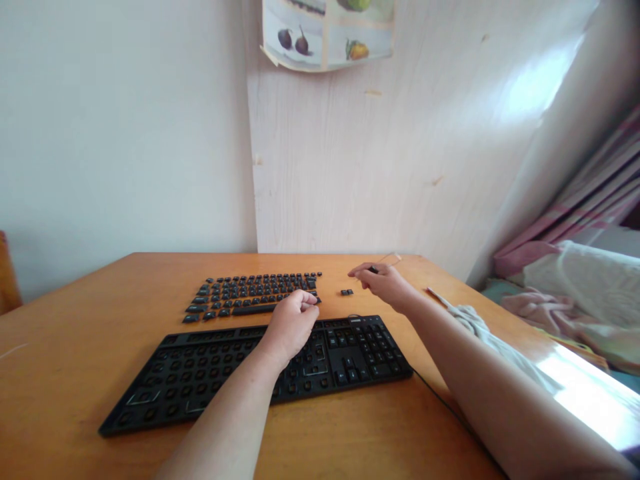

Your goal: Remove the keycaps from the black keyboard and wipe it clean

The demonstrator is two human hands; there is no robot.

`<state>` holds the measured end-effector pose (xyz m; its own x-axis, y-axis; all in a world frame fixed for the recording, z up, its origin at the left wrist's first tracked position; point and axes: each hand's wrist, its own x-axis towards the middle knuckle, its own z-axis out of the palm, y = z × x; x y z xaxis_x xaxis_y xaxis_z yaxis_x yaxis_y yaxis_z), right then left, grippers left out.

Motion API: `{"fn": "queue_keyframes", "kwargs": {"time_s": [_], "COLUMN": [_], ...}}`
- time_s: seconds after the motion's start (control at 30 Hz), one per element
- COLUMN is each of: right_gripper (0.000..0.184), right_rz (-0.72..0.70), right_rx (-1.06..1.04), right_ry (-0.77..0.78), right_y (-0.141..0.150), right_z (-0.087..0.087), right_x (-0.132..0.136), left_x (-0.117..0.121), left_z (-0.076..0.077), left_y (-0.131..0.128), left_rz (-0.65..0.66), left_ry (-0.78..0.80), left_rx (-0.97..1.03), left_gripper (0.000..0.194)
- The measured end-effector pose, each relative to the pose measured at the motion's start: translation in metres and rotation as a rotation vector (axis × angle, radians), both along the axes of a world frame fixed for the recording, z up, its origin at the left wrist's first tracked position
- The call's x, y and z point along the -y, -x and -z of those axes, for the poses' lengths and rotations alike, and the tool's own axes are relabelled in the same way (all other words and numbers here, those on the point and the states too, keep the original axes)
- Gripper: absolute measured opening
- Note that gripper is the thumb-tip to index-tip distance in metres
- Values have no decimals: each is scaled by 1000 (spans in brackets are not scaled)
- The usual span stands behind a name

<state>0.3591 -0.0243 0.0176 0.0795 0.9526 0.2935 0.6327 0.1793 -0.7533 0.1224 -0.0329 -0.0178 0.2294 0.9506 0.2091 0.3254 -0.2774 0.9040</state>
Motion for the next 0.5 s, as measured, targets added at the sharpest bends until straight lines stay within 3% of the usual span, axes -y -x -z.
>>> {"fn": "queue_keyframes", "kwargs": {"time_s": [0.2, 0.37, 0.5], "right_gripper": [14, 24, 30], "right_rz": [-282, -436, -469], "right_rx": [-195, -68, 42], "right_ry": [193, 300, 318], "right_y": [22, 36, 46], "right_z": [-10, -12, -8], "right_x": [29, 41, 43], "left_x": [0, 1, 0], "left_z": [0, -1, 2], "left_y": [0, 0, 0], "left_rz": [-4, -13, -9], "left_ry": [-4, -30, -29], "left_rx": [8, -17, -18], "left_gripper": [20, 18, 19]}}
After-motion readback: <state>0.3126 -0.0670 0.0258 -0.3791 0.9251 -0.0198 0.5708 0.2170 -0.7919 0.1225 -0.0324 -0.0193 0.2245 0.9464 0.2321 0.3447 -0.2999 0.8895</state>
